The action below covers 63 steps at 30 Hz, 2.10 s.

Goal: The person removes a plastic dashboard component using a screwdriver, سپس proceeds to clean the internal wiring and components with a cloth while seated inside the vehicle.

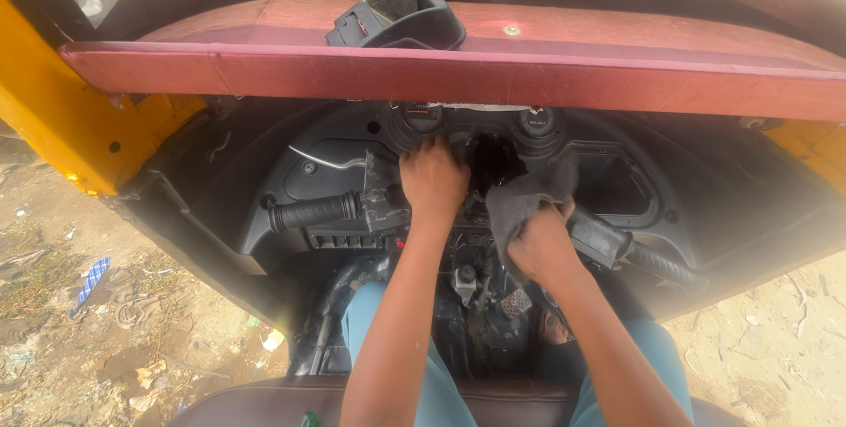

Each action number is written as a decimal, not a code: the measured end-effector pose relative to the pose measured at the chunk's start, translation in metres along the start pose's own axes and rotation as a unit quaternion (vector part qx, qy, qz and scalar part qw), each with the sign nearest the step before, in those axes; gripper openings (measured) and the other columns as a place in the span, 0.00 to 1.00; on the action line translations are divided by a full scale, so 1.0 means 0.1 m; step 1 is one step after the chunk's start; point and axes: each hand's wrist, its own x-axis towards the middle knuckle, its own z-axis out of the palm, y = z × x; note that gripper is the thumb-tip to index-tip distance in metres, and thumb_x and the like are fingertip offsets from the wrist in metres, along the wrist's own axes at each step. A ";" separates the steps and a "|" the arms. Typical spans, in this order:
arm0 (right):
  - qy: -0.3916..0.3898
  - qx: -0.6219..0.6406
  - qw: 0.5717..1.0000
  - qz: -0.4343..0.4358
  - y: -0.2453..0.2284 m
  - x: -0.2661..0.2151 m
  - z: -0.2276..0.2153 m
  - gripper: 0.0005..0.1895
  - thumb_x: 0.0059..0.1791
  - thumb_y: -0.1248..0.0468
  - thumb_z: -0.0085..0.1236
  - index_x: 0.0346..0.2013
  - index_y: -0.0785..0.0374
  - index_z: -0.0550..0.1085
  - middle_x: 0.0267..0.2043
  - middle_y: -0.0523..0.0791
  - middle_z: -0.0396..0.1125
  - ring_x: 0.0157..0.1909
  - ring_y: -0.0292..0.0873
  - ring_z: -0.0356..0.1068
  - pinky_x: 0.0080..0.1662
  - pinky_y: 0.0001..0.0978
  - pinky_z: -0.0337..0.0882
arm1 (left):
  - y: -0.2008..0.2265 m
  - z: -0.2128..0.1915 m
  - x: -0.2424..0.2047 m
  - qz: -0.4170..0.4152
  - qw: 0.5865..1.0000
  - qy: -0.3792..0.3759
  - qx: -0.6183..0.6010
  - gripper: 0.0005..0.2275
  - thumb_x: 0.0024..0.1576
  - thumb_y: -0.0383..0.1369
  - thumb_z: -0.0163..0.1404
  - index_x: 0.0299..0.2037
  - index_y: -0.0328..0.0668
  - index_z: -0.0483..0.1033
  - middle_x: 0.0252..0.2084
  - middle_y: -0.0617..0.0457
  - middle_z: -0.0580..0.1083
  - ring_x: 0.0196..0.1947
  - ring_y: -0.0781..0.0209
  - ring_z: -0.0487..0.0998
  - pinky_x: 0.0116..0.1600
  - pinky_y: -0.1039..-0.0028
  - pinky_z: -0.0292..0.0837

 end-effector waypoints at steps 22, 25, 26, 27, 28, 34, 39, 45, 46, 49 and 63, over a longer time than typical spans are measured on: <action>0.123 0.130 0.984 0.006 -0.09 0.43 0.18 0.14 0.35 0.70 0.53 0.34 0.66 0.77 0.44 0.60 0.71 0.53 0.62 0.68 0.61 0.51 0.60 | 0.04 0.02 0.05 -0.056 0.995 -0.080 0.031 0.08 0.51 0.37 0.54 0.31 0.42 0.80 0.31 0.43 0.80 0.34 0.47 0.83 0.50 0.59 0.69; 0.177 0.218 0.960 -0.002 -0.19 0.33 0.09 0.17 0.36 0.69 0.54 0.38 0.67 0.78 0.43 0.60 0.72 0.51 0.64 0.66 0.57 0.54 0.57 | 0.05 -0.03 0.06 -0.064 0.994 -0.087 0.024 0.09 0.52 0.38 0.54 0.31 0.41 0.80 0.30 0.42 0.80 0.34 0.46 0.82 0.51 0.59 0.69; 0.182 0.225 0.957 -0.017 -0.22 0.33 0.04 0.17 0.35 0.69 0.52 0.37 0.67 0.78 0.42 0.59 0.72 0.50 0.64 0.67 0.57 0.54 0.58 | 0.05 -0.05 0.07 -0.069 0.993 -0.095 0.019 0.10 0.52 0.39 0.54 0.31 0.41 0.80 0.30 0.42 0.80 0.34 0.46 0.82 0.52 0.59 0.69; 0.185 0.229 0.955 -0.029 -0.21 0.30 -0.02 0.17 0.35 0.70 0.51 0.36 0.66 0.78 0.41 0.59 0.73 0.49 0.64 0.68 0.58 0.53 0.58 | 0.05 -0.06 0.06 -0.073 0.992 -0.099 0.017 0.12 0.52 0.41 0.54 0.32 0.40 0.80 0.30 0.42 0.80 0.34 0.46 0.82 0.52 0.59 0.68; 0.188 0.234 0.953 -0.042 -0.23 0.28 -0.05 0.17 0.35 0.70 0.50 0.36 0.66 0.78 0.40 0.58 0.73 0.48 0.64 0.69 0.58 0.53 0.59 | 0.05 -0.06 0.06 -0.078 0.991 -0.103 0.016 0.13 0.52 0.43 0.55 0.32 0.40 0.79 0.30 0.42 0.80 0.35 0.46 0.82 0.53 0.59 0.68; 0.103 0.034 0.993 -0.048 -0.32 0.46 -0.04 0.08 0.32 0.67 0.57 0.21 0.70 0.76 0.28 0.60 0.71 0.36 0.65 0.71 0.52 0.53 0.68 | -0.01 0.09 0.03 -0.072 0.991 0.076 -0.080 0.15 0.49 0.29 0.51 0.47 0.34 0.73 0.39 0.41 0.79 0.41 0.42 0.81 0.49 0.57 0.71; 0.084 0.062 0.987 -0.118 -0.05 0.44 -0.09 0.12 0.33 0.65 0.61 0.25 0.72 0.75 0.30 0.59 0.69 0.38 0.64 0.70 0.43 0.52 0.71 | -0.01 0.03 0.05 -0.088 0.984 0.099 -0.117 0.15 0.50 0.26 0.51 0.48 0.33 0.71 0.39 0.40 0.79 0.40 0.38 0.80 0.47 0.54 0.72; 0.137 -0.027 0.984 -0.108 -0.25 0.26 -0.20 0.08 0.34 0.66 0.62 0.25 0.67 0.76 0.30 0.53 0.70 0.40 0.59 0.72 0.54 0.59 0.65 | 0.00 0.01 0.03 -0.090 0.991 0.041 -0.088 0.13 0.51 0.27 0.51 0.47 0.35 0.72 0.36 0.41 0.78 0.38 0.41 0.80 0.44 0.55 0.74; 0.120 -0.060 0.987 -0.091 -0.29 0.21 -0.24 0.08 0.34 0.66 0.64 0.24 0.66 0.77 0.28 0.53 0.71 0.39 0.57 0.73 0.58 0.62 0.63 | 0.02 0.01 0.01 -0.087 0.992 0.037 -0.088 0.12 0.51 0.27 0.51 0.45 0.36 0.72 0.36 0.42 0.78 0.37 0.41 0.80 0.44 0.55 0.74; -0.025 -0.117 0.991 -0.051 -0.25 0.33 -0.43 0.05 0.40 0.65 0.61 0.29 0.62 0.79 0.33 0.53 0.74 0.43 0.54 0.75 0.71 0.60 0.54 | 0.02 0.01 0.02 -0.074 0.991 0.067 -0.086 0.11 0.50 0.27 0.52 0.43 0.37 0.72 0.35 0.43 0.79 0.36 0.41 0.80 0.44 0.55 0.74; -0.017 -0.063 0.998 -0.007 -0.36 0.50 -0.18 0.18 0.38 0.64 0.66 0.41 0.67 0.79 0.45 0.57 0.73 0.56 0.60 0.69 0.61 0.56 0.64 | -0.02 0.07 0.05 -0.085 0.994 0.041 -0.056 0.13 0.45 0.28 0.55 0.40 0.36 0.73 0.35 0.44 0.79 0.35 0.44 0.82 0.42 0.58 0.75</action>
